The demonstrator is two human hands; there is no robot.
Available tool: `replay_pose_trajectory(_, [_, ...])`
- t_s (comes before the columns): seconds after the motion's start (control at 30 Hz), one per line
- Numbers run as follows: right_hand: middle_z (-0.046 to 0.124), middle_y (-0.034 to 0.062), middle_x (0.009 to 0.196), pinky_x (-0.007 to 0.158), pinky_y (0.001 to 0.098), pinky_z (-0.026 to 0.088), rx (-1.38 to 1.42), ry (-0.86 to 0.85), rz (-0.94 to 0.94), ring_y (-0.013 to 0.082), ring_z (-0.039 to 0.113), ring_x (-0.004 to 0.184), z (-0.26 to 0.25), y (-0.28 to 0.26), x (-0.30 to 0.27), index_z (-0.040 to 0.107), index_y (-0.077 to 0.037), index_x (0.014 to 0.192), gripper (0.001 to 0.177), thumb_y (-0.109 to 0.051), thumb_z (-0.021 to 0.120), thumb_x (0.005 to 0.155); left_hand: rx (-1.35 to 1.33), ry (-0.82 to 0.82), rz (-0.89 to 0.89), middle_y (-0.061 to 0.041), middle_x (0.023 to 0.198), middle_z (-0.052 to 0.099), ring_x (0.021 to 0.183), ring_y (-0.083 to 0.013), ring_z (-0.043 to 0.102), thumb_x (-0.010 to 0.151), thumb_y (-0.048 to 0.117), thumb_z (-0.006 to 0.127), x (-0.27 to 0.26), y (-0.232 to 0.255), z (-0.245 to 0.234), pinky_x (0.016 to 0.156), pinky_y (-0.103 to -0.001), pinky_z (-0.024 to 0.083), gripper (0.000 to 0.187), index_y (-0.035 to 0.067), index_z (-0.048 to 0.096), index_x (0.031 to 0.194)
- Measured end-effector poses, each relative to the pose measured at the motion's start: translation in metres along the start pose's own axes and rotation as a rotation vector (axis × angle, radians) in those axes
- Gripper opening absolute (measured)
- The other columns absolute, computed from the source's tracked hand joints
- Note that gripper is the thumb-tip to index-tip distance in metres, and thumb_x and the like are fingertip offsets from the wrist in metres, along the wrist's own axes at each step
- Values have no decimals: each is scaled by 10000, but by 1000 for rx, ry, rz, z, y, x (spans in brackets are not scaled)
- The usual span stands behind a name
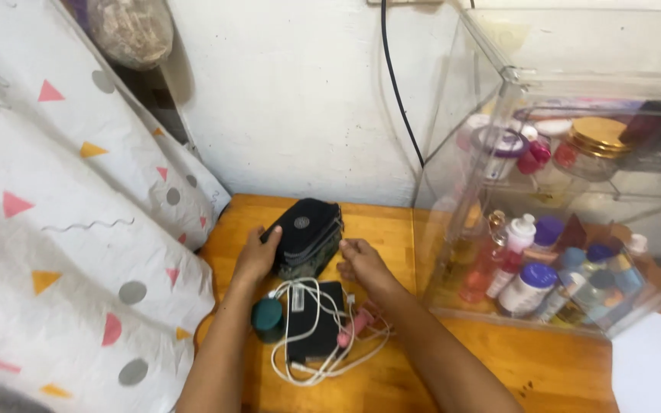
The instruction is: Organize personal care items, cosmetics, and documents on a desk and in a drawer.
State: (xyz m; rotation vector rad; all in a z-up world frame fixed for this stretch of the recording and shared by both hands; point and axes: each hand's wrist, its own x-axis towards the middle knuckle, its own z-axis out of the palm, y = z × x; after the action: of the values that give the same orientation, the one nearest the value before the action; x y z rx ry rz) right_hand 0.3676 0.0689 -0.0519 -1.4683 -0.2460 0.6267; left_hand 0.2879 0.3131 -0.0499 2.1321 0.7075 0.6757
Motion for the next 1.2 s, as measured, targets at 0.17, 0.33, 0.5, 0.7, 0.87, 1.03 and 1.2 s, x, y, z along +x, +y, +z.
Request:
replay_pose_trajectory(0.17, [440,218,1514,1064,516,497,17,-49,125,408,566,1300,20,-25,4,289,-71,1543,790,-541,522,953,-180,-239,-221,-292,1229,677,1088,-362,677,898,454,747,13,13,10,933,-430,530,698,-51,535,1331])
replay_pose_trajectory(0.33, [438,223,1536,1075,540,452,-3,-62,122,401,500,1383,33,-41,-11,289,-88,1547,874,-601,566,895,-344,-321,-286,-278,1114,732,902,-283,753,777,300,848,-8,53,-2,740,-343,614,712,-103,547,1280])
replay_pose_trajectory(0.5, [529,192,1455,1036,500,521,55,95,-4,353,586,1319,40,-63,-28,320,-106,1527,828,-540,596,879,-417,-233,-21,-222,1119,712,954,-249,739,736,252,882,-19,71,-2,802,-330,603,786,-36,465,1337])
replay_pose_trajectory(0.7, [557,169,1412,1009,350,517,159,76,-573,211,587,1236,38,-80,-59,391,-32,1496,703,-266,727,924,-709,-150,34,-137,1114,634,992,-189,673,840,242,761,-87,153,-49,825,-311,572,567,35,452,1269])
replay_pose_trajectory(0.87, [608,125,1296,944,331,561,151,91,-558,184,627,1133,17,-92,-142,436,-19,1421,673,-110,778,850,-684,-54,163,-108,1162,551,1060,-171,558,1073,376,531,-155,141,-40,960,-301,459,403,17,518,1255])
replay_pose_trajectory(1.03, [654,106,1206,971,321,538,86,113,-500,170,632,1098,-33,-49,-208,484,17,1365,601,-26,786,846,-965,-208,19,-103,1149,606,1059,-169,579,1074,456,467,-245,146,-21,943,-327,499,477,6,555,1205])
replay_pose_trajectory(1.2, [685,80,1254,1007,269,506,106,80,-387,117,642,1141,-94,-13,-270,509,-10,1320,429,-44,668,923,-994,-374,-136,-77,1224,566,1125,-136,530,1013,358,565,-317,144,28,987,-285,437,407,87,485,1305])
